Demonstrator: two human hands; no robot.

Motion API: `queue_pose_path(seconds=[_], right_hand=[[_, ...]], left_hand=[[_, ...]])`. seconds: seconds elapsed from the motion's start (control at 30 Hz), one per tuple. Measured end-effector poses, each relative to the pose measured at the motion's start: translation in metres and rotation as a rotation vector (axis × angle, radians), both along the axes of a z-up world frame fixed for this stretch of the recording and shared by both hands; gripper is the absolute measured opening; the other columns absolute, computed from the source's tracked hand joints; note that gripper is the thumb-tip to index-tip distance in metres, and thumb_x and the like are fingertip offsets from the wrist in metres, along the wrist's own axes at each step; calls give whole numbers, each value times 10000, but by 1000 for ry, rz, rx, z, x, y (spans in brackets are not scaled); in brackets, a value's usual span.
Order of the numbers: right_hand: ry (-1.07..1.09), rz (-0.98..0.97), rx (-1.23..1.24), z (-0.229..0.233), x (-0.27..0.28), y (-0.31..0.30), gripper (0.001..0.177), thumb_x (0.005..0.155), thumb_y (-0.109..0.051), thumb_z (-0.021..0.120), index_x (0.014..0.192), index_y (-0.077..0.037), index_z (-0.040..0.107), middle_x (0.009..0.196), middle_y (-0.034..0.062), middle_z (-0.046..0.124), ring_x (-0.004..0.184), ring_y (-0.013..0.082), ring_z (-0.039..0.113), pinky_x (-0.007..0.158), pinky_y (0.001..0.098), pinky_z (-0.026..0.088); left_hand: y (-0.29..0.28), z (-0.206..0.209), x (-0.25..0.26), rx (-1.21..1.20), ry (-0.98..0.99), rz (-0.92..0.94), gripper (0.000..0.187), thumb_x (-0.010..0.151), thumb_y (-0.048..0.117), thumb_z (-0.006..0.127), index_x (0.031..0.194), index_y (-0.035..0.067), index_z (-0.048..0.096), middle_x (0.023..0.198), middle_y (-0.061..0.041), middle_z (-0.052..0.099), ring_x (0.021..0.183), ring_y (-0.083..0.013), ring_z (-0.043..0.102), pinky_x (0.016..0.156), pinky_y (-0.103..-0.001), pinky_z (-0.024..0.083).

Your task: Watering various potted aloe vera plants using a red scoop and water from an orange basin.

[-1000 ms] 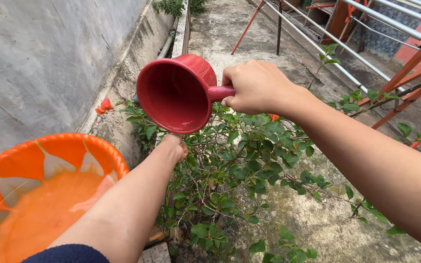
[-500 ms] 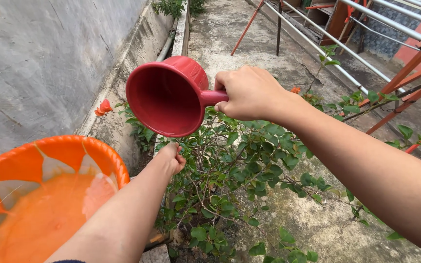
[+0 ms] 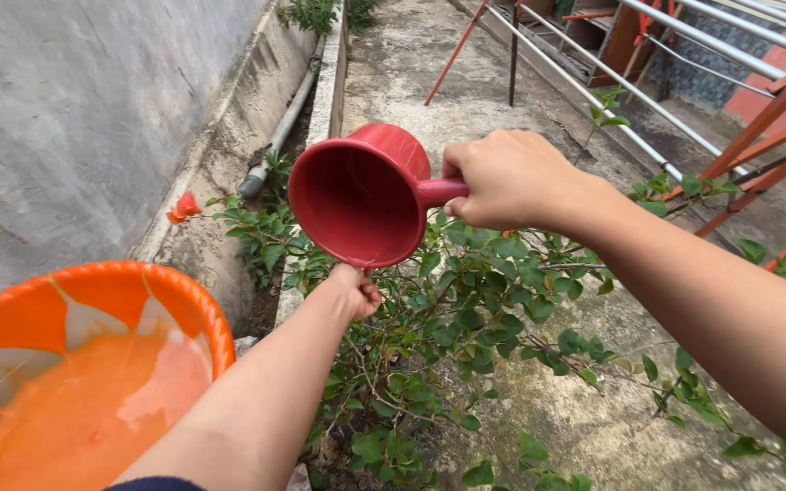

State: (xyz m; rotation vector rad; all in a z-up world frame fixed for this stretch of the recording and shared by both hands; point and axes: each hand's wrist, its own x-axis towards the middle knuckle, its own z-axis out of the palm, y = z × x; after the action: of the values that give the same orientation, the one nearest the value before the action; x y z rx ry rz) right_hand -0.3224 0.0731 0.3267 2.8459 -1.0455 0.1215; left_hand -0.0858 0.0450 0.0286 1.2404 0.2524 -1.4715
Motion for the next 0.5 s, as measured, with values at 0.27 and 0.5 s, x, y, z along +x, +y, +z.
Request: queue_pose_path(seconds=[0.27, 0.5], right_hand=[[-7, -46, -73, 6, -2, -23, 301, 807, -360, 772, 1005, -137, 725, 782, 135, 736, 780, 344, 716, 732, 491, 544], [-164, -56, -84, 8, 13, -38, 319, 793, -365, 800, 1003, -132, 742, 827, 141, 738, 835, 348, 714, 764, 487, 539]], left_hand=[[-61, 5, -12, 23, -154, -75, 492, 1049, 416, 507, 660, 160, 349, 550, 52, 163, 474, -105, 148, 459, -278, 184], [-48, 85, 0, 29, -100, 86, 480, 1055, 414, 495, 677, 150, 363, 557, 49, 228, 483, -90, 197, 468, -254, 238]])
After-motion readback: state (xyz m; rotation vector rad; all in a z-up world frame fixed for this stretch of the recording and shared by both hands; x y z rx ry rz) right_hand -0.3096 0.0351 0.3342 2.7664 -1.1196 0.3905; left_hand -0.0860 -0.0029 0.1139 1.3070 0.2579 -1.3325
